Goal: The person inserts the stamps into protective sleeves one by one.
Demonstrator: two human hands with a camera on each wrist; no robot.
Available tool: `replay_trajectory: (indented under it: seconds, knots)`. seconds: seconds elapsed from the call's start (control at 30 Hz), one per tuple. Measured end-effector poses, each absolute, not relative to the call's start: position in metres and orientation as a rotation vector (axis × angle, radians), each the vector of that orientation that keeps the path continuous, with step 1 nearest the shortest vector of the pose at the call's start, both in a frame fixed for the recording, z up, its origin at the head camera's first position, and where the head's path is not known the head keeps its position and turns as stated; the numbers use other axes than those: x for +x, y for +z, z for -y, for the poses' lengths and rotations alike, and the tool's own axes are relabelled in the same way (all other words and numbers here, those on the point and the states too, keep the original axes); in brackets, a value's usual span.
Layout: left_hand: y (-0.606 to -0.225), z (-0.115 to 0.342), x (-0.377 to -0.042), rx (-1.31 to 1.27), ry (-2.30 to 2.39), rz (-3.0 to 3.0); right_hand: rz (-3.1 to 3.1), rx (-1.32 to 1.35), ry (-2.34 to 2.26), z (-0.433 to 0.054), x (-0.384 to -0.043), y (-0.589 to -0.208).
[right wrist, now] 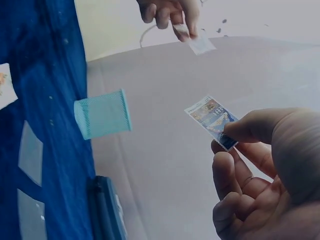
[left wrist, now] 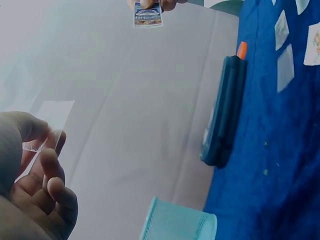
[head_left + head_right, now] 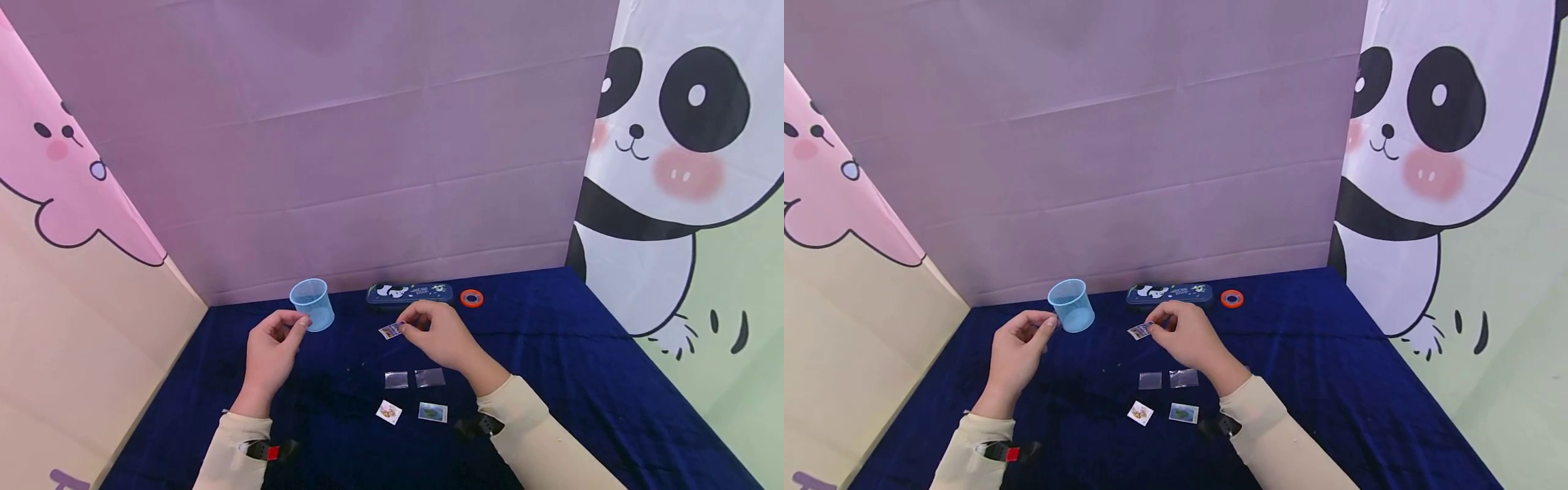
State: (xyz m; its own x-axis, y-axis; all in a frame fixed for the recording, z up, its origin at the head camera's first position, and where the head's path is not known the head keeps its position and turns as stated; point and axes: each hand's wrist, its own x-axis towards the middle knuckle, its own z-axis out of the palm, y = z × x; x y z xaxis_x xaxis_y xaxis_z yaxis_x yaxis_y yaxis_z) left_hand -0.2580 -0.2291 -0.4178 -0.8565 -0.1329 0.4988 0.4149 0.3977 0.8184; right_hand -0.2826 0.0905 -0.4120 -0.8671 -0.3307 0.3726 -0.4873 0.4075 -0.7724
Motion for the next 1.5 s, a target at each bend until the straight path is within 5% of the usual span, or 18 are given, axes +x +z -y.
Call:
replay_trajectory:
  seconds: [1.5]
  knots:
    - [-0.398,0.153,-0.249,-0.574,-1.583,2.116,2.235,0.697,1.63,-0.097,-0.253,-0.372]
